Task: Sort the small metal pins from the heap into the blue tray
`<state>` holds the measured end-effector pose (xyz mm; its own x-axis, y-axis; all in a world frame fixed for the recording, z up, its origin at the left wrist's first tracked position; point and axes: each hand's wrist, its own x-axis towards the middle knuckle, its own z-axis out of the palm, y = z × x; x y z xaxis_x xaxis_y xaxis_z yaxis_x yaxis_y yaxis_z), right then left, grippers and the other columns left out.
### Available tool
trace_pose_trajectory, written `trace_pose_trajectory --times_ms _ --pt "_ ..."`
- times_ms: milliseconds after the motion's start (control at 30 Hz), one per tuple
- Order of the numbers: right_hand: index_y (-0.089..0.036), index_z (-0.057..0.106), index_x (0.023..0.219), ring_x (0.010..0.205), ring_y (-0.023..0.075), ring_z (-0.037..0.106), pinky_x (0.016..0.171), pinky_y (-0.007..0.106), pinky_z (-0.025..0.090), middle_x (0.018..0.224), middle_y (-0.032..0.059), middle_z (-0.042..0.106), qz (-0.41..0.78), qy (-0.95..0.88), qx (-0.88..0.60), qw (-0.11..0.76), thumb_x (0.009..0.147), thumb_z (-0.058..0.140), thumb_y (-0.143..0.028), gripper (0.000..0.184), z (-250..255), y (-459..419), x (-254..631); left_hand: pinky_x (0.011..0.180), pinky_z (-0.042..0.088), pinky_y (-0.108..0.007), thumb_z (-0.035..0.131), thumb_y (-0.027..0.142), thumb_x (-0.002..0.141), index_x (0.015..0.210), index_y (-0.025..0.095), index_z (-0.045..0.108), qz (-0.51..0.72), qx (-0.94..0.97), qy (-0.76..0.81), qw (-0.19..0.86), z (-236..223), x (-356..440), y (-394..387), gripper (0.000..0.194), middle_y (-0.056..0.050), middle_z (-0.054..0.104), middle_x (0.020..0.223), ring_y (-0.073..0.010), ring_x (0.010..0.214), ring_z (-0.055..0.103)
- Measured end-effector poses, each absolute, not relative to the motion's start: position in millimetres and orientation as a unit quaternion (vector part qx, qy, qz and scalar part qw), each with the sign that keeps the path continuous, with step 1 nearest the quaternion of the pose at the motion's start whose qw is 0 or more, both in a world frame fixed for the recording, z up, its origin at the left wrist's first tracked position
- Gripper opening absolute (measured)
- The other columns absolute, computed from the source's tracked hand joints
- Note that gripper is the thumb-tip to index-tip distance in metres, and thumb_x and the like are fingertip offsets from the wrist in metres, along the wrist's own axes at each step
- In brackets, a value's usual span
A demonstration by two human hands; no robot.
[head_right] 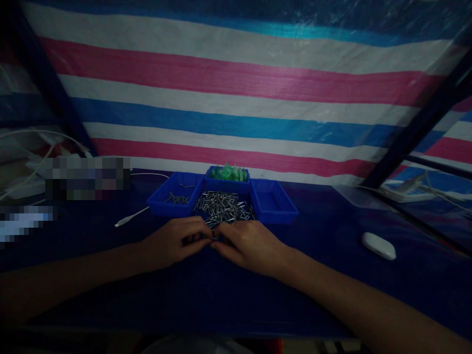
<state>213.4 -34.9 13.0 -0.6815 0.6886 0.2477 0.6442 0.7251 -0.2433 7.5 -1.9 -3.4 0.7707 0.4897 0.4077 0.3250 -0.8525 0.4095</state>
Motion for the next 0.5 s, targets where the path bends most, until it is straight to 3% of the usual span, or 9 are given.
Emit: trace_pose_trajectory --times_ms 500 --pt "-0.015 0.054 0.093 0.064 0.0131 0.056 0.059 0.024 0.038 0.072 0.0028 0.059 0.048 -0.912 -0.377 0.157 0.090 0.041 -0.025 0.017 11.6 -32.7 212.8 0.060 0.039 -0.021 0.049 0.023 0.085 0.085 0.016 0.056 0.258 0.929 0.248 0.095 0.6 4.8 -4.0 0.010 0.000 0.056 0.074 -0.0104 0.065 0.051"
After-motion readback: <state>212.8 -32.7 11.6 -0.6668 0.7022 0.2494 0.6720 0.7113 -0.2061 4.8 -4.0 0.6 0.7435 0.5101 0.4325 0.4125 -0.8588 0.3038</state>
